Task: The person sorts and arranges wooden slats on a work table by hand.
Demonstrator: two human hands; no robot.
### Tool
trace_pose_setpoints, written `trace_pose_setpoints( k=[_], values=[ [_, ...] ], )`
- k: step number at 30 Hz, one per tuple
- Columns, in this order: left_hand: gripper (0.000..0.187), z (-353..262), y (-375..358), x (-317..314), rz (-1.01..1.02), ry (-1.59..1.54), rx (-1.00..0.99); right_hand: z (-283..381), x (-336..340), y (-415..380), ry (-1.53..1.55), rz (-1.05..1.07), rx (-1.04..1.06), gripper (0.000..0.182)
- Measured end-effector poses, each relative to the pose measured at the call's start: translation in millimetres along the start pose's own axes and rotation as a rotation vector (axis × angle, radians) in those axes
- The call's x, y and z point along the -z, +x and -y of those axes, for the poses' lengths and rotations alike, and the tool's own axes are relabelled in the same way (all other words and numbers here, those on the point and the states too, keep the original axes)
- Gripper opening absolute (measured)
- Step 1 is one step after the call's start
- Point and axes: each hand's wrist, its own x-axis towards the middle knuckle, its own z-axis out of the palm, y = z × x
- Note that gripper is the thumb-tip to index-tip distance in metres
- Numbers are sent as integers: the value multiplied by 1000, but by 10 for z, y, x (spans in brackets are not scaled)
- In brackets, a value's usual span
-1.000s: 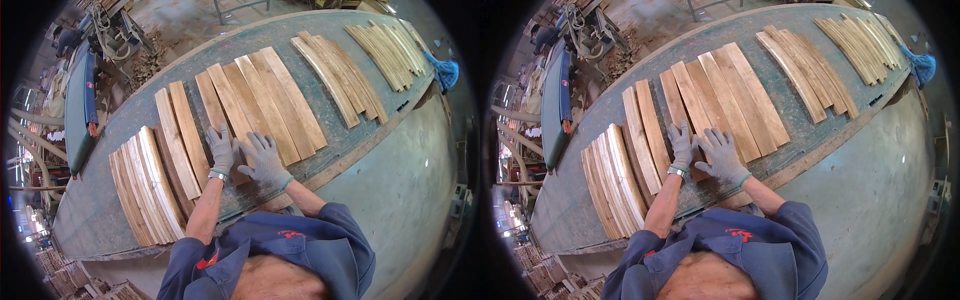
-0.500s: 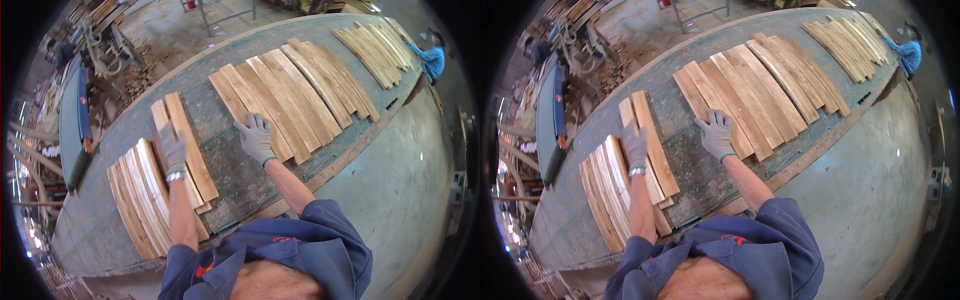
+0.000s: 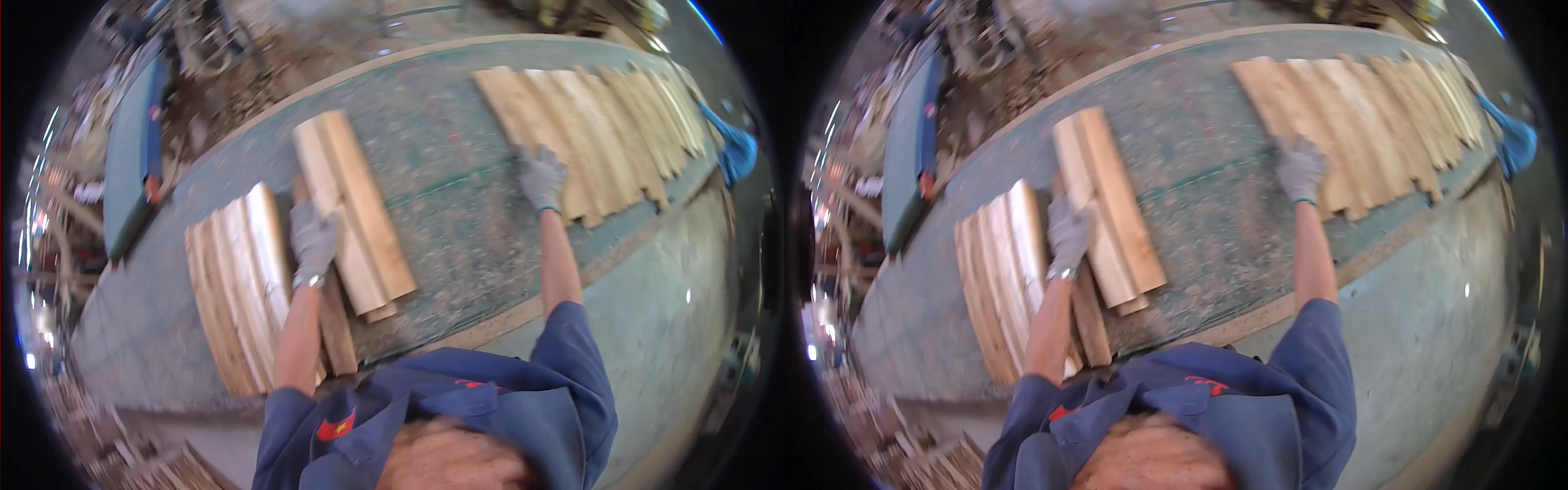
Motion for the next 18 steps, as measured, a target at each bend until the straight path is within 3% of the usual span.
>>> trace_pose_setpoints(
  k=[1, 2, 4, 5, 8, 10, 12, 15, 18],
  values=[
    [71, -189, -23, 23, 34, 46, 55, 64, -15, 74, 22, 48, -105, 42],
    [80, -273, -2, -91, 10, 180, -5, 280, -96, 70, 241, -38, -29, 43],
    [79, -759, 53, -30, 224, 51, 161, 533, -235, -241, 646, -199, 80, 47],
    [78, -942, 56, -66, 240, 51, 167, 873, 11, -488, 733, 1, 158, 53],
    [79, -1304, 79, -134, 286, -17, 139, 1555, 499, -1242, 585, 263, 272, 64],
    [80, -1307, 76, -140, 328, -44, 109, 1450, 435, -1334, 702, 299, 156, 67],
    [82, -1190, 40, -140, 383, -37, 79, 1207, 407, -1322, 542, 244, 105, 66],
    [87, -1388, -132, 154, 280, 34, 136, 941, 330, -1241, 406, 159, 69, 63],
    [91, -1661, -308, 272, 280, -120, -135, 937, 384, -1278, 352, 67, 142, 59]
  ],
)
